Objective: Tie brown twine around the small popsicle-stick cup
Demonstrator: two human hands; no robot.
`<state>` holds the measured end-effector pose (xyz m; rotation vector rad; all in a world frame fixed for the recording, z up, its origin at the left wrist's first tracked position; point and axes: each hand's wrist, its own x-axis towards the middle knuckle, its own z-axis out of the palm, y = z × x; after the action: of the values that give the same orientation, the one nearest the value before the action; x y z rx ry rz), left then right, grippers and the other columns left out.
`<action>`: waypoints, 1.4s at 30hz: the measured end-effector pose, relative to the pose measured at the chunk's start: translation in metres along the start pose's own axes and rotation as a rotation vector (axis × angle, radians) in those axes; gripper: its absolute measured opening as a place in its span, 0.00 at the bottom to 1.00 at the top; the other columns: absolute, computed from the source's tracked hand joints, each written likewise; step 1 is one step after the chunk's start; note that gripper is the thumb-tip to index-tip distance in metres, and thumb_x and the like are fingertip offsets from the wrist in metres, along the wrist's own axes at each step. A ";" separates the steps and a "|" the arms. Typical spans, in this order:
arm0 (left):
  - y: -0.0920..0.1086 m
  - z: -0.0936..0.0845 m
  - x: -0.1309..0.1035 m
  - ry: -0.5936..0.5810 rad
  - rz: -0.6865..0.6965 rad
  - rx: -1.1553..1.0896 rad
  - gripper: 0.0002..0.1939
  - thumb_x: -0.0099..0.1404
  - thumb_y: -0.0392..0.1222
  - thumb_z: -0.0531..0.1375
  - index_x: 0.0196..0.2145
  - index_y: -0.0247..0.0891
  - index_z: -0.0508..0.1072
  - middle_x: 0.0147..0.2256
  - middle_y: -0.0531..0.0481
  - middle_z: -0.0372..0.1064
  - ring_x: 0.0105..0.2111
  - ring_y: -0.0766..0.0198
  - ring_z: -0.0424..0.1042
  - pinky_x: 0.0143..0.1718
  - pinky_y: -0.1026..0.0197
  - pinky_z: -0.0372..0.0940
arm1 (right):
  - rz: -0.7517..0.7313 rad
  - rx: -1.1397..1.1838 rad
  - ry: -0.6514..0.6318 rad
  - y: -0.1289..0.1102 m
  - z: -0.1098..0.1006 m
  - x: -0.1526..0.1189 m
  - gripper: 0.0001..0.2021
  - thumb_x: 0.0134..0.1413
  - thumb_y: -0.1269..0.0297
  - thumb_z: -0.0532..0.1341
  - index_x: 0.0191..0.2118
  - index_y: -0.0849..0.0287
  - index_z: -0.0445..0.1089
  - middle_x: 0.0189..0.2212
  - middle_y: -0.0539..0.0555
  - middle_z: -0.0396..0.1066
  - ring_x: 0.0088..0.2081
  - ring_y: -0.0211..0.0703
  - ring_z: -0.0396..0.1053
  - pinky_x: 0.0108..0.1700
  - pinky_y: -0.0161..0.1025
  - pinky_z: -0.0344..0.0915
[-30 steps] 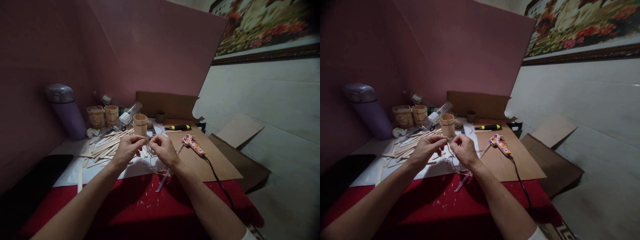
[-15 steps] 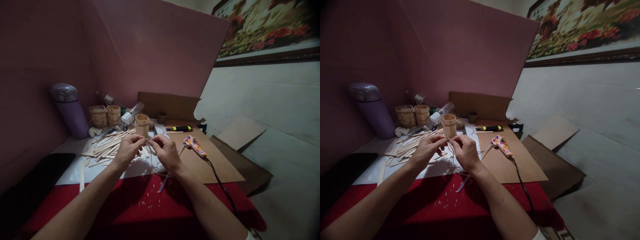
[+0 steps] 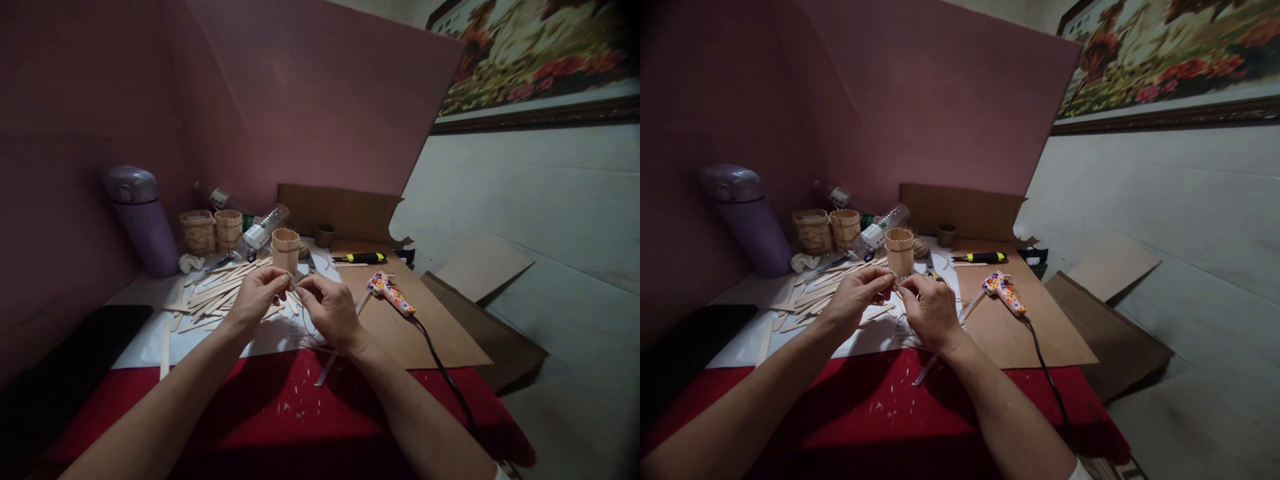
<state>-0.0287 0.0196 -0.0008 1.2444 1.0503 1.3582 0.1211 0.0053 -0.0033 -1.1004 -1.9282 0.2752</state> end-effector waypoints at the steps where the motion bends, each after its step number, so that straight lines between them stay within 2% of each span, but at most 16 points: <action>1: -0.001 0.000 0.001 -0.010 -0.006 -0.025 0.09 0.50 0.42 0.63 0.23 0.34 0.71 0.20 0.54 0.66 0.19 0.72 0.60 0.21 0.68 0.55 | 0.007 0.003 0.003 0.000 0.000 0.000 0.08 0.57 0.65 0.56 0.31 0.58 0.71 0.30 0.52 0.74 0.30 0.38 0.67 0.31 0.33 0.58; 10: -0.001 0.000 0.001 -0.016 -0.040 -0.084 0.08 0.50 0.40 0.63 0.22 0.33 0.69 0.19 0.52 0.67 0.17 0.73 0.60 0.19 0.67 0.52 | 0.038 0.039 -0.034 -0.002 0.000 -0.002 0.10 0.58 0.60 0.55 0.33 0.57 0.71 0.25 0.51 0.72 0.26 0.38 0.65 0.30 0.34 0.57; 19: 0.000 0.000 0.000 -0.044 -0.111 -0.148 0.09 0.51 0.41 0.63 0.25 0.34 0.67 0.15 0.55 0.64 0.16 0.70 0.62 0.20 0.66 0.56 | -0.018 0.027 -0.075 -0.003 0.002 -0.003 0.07 0.56 0.65 0.56 0.32 0.57 0.71 0.30 0.52 0.74 0.31 0.39 0.68 0.34 0.34 0.58; 24: 0.002 -0.001 -0.001 -0.069 -0.123 -0.200 0.09 0.51 0.41 0.63 0.26 0.34 0.66 0.21 0.52 0.70 0.15 0.72 0.63 0.18 0.67 0.54 | -0.034 -0.035 -0.119 -0.005 0.004 -0.005 0.08 0.57 0.64 0.56 0.33 0.57 0.72 0.31 0.52 0.75 0.32 0.39 0.69 0.34 0.35 0.57; 27: 0.003 -0.002 0.000 -0.022 -0.160 -0.234 0.10 0.50 0.40 0.63 0.26 0.34 0.65 0.22 0.50 0.71 0.15 0.73 0.61 0.17 0.68 0.51 | -0.025 -0.135 -0.211 -0.004 0.007 -0.005 0.09 0.57 0.64 0.56 0.32 0.56 0.73 0.28 0.52 0.75 0.28 0.39 0.68 0.30 0.34 0.54; 31: 0.008 -0.007 0.003 0.060 -0.119 -0.269 0.09 0.48 0.38 0.63 0.23 0.34 0.65 0.17 0.54 0.64 0.16 0.75 0.57 0.16 0.70 0.49 | 0.023 -0.336 -0.360 0.005 0.005 -0.002 0.10 0.54 0.64 0.56 0.28 0.56 0.74 0.26 0.54 0.74 0.28 0.42 0.68 0.28 0.36 0.51; 35: 0.013 -0.013 0.006 0.195 -0.058 -0.277 0.09 0.48 0.39 0.63 0.23 0.34 0.65 0.15 0.58 0.59 0.15 0.75 0.55 0.16 0.71 0.47 | 0.183 -0.462 -0.370 0.021 -0.009 0.005 0.09 0.52 0.64 0.57 0.27 0.56 0.73 0.26 0.57 0.73 0.30 0.46 0.68 0.29 0.38 0.54; 37: 0.014 -0.013 0.007 0.280 -0.001 -0.214 0.09 0.48 0.40 0.63 0.24 0.35 0.66 0.14 0.59 0.58 0.14 0.75 0.53 0.15 0.71 0.46 | 0.220 -0.426 -0.296 0.028 -0.020 0.010 0.06 0.48 0.69 0.59 0.30 0.57 0.73 0.28 0.57 0.72 0.33 0.47 0.68 0.34 0.41 0.58; 39: 0.013 -0.011 0.006 0.292 0.043 -0.138 0.09 0.49 0.41 0.63 0.24 0.35 0.66 0.14 0.59 0.58 0.13 0.75 0.53 0.14 0.71 0.46 | 0.118 -0.267 -0.192 0.031 -0.028 0.015 0.15 0.42 0.79 0.56 0.35 0.58 0.73 0.36 0.58 0.72 0.41 0.47 0.67 0.41 0.43 0.61; 41: 0.012 -0.007 0.003 0.198 0.039 -0.097 0.09 0.49 0.41 0.63 0.23 0.35 0.66 0.15 0.58 0.59 0.14 0.75 0.54 0.14 0.70 0.46 | 0.002 0.024 -0.143 0.029 -0.030 0.019 0.21 0.40 0.81 0.54 0.42 0.58 0.71 0.45 0.57 0.69 0.48 0.45 0.65 0.46 0.41 0.62; 42: 0.011 -0.005 0.002 0.130 0.026 -0.090 0.10 0.50 0.42 0.63 0.23 0.35 0.66 0.14 0.58 0.59 0.14 0.75 0.54 0.14 0.70 0.46 | 0.006 0.164 -0.090 0.026 -0.030 0.020 0.21 0.41 0.79 0.53 0.43 0.58 0.70 0.47 0.56 0.68 0.48 0.43 0.65 0.46 0.40 0.63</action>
<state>-0.0347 0.0200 0.0102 1.1196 1.0534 1.5063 0.1549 0.0296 0.0110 -1.0007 -1.9439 0.4846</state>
